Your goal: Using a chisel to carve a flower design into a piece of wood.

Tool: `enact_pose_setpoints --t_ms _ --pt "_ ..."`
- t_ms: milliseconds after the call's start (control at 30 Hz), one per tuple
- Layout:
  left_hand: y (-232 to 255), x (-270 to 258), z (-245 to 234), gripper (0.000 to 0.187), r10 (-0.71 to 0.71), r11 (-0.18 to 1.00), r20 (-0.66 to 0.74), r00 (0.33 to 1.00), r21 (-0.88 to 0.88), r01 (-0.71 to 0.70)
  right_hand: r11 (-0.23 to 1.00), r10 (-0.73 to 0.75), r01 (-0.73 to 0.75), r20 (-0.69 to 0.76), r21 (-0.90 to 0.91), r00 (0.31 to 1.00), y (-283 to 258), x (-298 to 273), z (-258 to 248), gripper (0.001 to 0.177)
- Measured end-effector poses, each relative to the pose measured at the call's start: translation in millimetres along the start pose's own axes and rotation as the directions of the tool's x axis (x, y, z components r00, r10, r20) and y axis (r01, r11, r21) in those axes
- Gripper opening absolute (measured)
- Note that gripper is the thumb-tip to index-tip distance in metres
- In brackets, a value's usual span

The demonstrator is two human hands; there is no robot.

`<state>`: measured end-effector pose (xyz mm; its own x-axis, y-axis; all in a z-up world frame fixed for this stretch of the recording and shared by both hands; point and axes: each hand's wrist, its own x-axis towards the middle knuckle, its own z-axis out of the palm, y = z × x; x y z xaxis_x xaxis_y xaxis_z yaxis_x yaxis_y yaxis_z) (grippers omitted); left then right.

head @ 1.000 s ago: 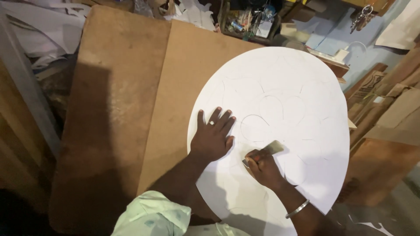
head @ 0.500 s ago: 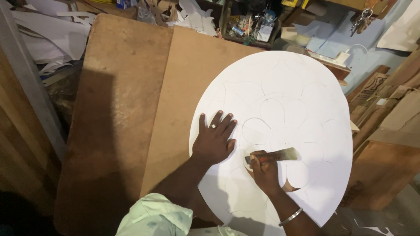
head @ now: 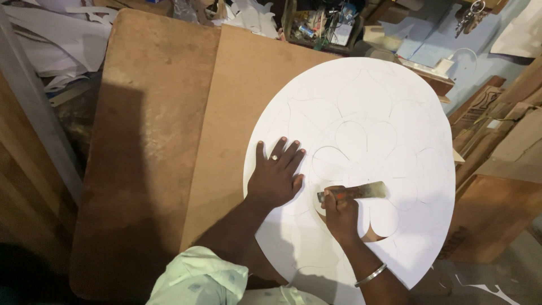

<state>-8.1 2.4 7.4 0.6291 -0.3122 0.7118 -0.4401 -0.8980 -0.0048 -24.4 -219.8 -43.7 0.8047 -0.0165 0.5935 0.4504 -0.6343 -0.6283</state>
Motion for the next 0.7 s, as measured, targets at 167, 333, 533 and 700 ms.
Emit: enact_pose_setpoints --t_ms 167,333,533,700 --pt "0.1 0.1 2.0 0.060 -0.002 1.000 0.020 1.000 0.007 0.001 1.000 0.014 -0.014 0.000 0.011 1.000 -2.7 -0.4 -0.2 0.025" --pt "0.1 -0.6 0.5 0.059 -0.007 1.000 0.000 1.000 -0.018 0.007 0.999 0.025 -0.025 0.004 0.028 1.000 -4.4 0.0 -0.6 0.023" --pt "-1.6 -2.3 4.9 0.059 0.009 1.000 -0.055 0.998 -0.015 -0.010 0.998 0.052 -0.052 0.001 0.023 0.999 -8.2 0.6 -1.5 0.022" --pt "-1.0 -0.2 4.0 0.061 0.005 1.000 -0.043 0.999 -0.025 -0.006 0.997 0.055 -0.054 -0.011 0.047 0.998 -9.8 -0.9 -1.8 0.020"
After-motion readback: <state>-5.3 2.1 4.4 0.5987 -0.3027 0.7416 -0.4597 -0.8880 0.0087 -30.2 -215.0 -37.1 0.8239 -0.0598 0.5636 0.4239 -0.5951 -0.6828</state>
